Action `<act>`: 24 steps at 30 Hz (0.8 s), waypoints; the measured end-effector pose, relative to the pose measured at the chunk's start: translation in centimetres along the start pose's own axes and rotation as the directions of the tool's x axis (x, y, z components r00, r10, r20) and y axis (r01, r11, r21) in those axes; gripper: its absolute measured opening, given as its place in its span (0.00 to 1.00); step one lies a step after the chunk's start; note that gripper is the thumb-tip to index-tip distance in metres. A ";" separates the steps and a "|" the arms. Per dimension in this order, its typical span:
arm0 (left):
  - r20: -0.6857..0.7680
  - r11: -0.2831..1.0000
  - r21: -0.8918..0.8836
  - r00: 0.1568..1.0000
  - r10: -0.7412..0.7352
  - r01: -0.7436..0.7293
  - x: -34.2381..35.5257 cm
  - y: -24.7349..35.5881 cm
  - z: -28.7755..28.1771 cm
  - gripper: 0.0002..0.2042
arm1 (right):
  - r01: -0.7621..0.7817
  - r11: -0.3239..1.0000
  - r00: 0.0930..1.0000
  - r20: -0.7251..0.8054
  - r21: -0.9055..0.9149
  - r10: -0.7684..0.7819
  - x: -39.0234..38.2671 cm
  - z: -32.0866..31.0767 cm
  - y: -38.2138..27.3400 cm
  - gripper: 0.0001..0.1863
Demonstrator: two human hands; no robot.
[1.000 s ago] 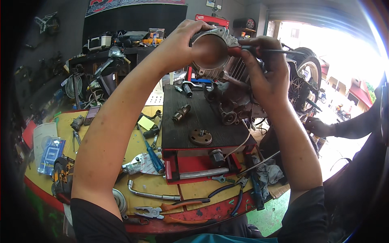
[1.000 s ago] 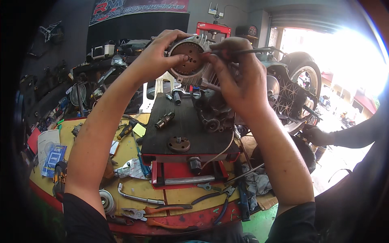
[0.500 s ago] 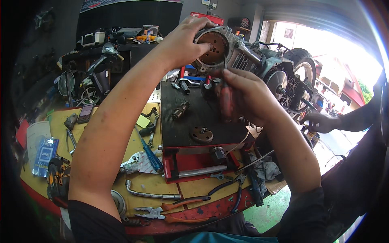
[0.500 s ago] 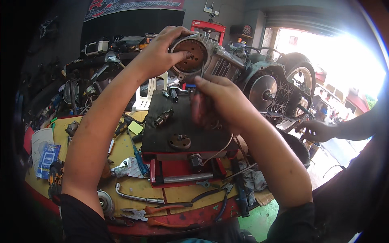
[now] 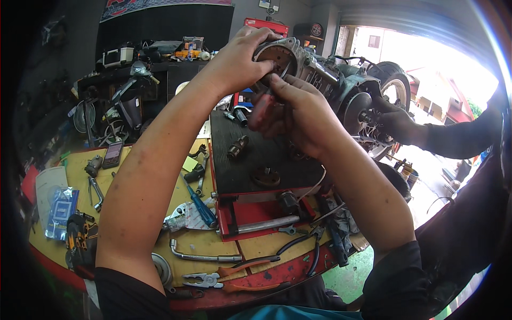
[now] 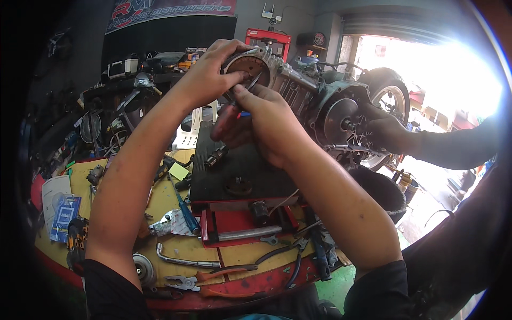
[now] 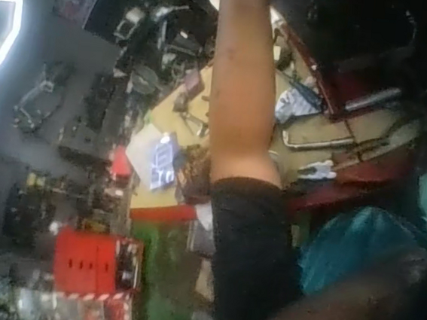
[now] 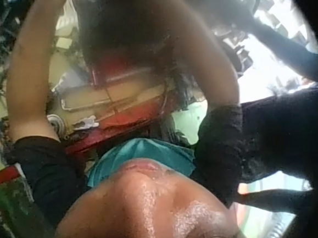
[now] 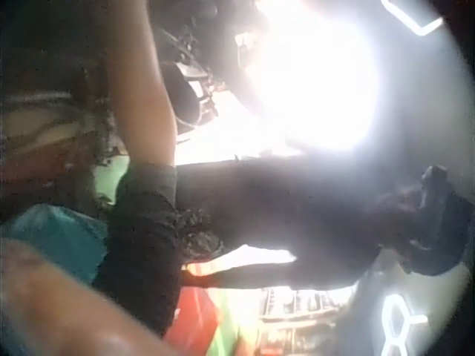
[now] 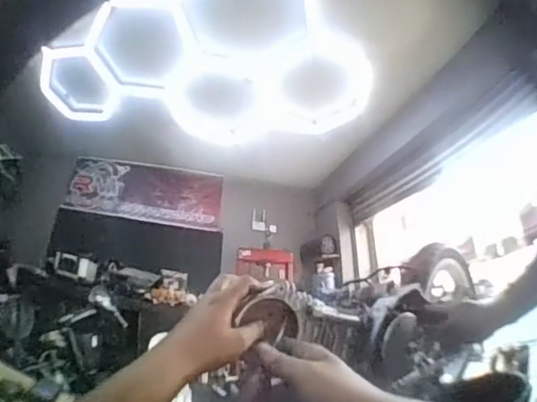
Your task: The person uses a screwdriver to manipulate components inside the cylinder head of a disassembled motorcycle engine. They repeatedly insert and turn the tool within the cylinder while holding the engine casing steady with their other hand. A second person briefly enters the frame to observe the work.
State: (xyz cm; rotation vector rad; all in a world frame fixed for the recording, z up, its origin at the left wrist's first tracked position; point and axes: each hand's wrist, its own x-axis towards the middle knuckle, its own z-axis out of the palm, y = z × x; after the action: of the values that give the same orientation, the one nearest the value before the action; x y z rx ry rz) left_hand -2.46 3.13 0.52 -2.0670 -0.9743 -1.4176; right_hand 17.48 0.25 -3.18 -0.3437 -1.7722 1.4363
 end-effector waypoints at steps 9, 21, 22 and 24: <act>-0.014 1.000 -0.012 1.000 0.028 -0.028 -0.1 0.2 0.0 0.26 | 0.465 0.411 0.677 0.015 -0.784 -0.736 -3.0 -4.5 0.4 0.13; 0.047 0.999 -0.048 0.999 0.021 -0.018 -0.1 0.2 -0.5 0.26 | 0.798 0.032 0.187 0.197 -0.602 -0.962 1.2 -6.2 0.6 0.13; 0.061 0.998 -0.061 0.998 0.012 -0.008 0.0 0.3 -0.5 0.26 | 0.779 -0.017 0.181 0.250 -0.627 -0.951 1.4 -6.6 1.1 0.12; 0.058 0.999 -0.012 0.997 0.051 -0.050 -0.1 0.0 -0.8 0.26 | 0.720 0.046 0.305 0.257 -0.692 -0.917 1.4 -6.5 1.4 0.13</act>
State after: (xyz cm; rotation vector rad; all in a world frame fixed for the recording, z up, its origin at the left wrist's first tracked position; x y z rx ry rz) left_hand -2.94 2.52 0.77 -2.1365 -0.9328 -1.3463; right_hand 20.98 6.07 -3.71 0.1790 -1.6863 -0.2589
